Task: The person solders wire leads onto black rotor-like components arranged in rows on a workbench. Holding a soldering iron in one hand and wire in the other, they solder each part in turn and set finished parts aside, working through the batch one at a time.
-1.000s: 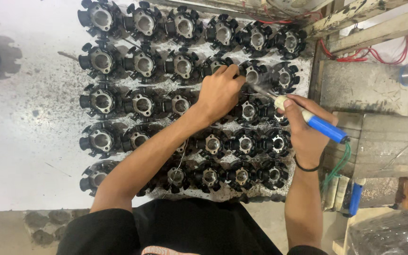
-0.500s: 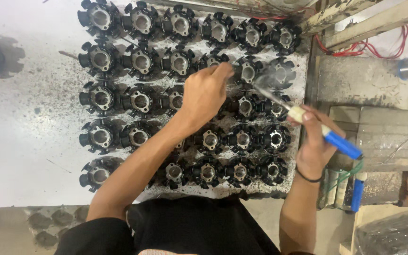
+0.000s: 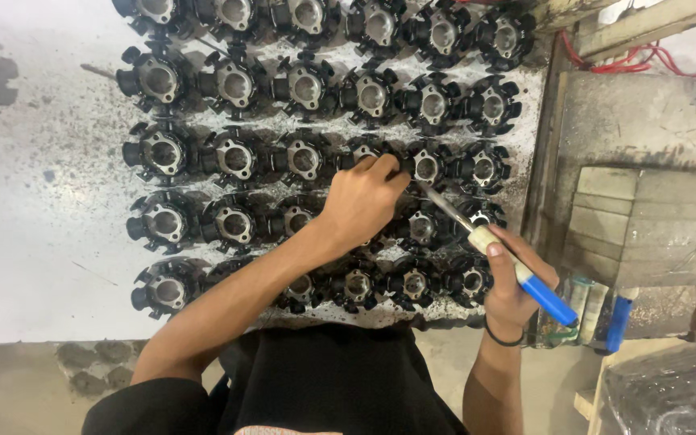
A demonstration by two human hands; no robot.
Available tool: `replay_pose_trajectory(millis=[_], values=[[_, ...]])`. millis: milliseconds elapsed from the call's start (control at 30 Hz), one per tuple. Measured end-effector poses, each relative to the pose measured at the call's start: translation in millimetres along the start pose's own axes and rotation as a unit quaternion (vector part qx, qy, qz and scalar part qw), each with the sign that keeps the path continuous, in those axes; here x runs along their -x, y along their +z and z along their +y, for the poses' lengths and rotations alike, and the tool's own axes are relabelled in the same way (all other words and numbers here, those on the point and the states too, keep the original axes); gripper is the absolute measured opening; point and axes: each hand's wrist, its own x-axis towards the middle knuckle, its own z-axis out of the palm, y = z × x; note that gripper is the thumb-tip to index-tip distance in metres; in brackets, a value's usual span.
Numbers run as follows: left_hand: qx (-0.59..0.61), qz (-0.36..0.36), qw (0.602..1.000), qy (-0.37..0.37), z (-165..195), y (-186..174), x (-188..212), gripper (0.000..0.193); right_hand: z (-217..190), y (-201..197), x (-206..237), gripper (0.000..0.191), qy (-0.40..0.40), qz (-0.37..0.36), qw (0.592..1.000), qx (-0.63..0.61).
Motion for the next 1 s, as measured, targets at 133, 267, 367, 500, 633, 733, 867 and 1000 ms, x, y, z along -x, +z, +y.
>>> replay_pose_trajectory(millis=[133,267,367,500,633,733,867,1000], values=[[0.002,-0.016,1.0,0.017,1.7,0.1,-1.6,0.021,-25.2,1.4,-7.2,0.023,-0.003,-0.032,0.998,0.047],[0.031,-0.037,0.999,0.011,3.9,0.8,-3.5,0.03,-50.6,7.0,-16.2,0.021,-0.092,-0.058,0.979,0.174],[0.032,-0.037,0.999,0.01,7.3,-0.9,-6.5,0.027,-60.4,12.6,-21.1,0.022,-0.146,-0.077,0.967,0.195],[0.081,-0.017,0.996,-0.021,12.5,-10.7,-11.5,0.025,-56.1,4.4,-19.2,0.023,-0.09,-0.067,0.981,0.156],[0.066,0.028,0.996,-0.046,19.0,-32.1,2.0,0.023,-32.6,-15.5,1.1,0.027,0.018,0.007,0.999,-0.045],[0.022,0.048,0.999,-0.01,30.1,-42.3,23.7,0.031,-6.7,-16.8,34.3,0.027,-0.006,0.044,0.999,-0.024],[0.038,-0.028,0.999,-0.018,49.2,-35.9,50.3,0.036,14.3,-27.4,77.5,0.033,0.014,0.05,0.998,-0.039],[0.043,-0.028,0.998,-0.021,53.6,-21.1,63.2,0.03,18.3,-36.6,96.5,0.032,0.036,0.05,0.997,-0.054]])
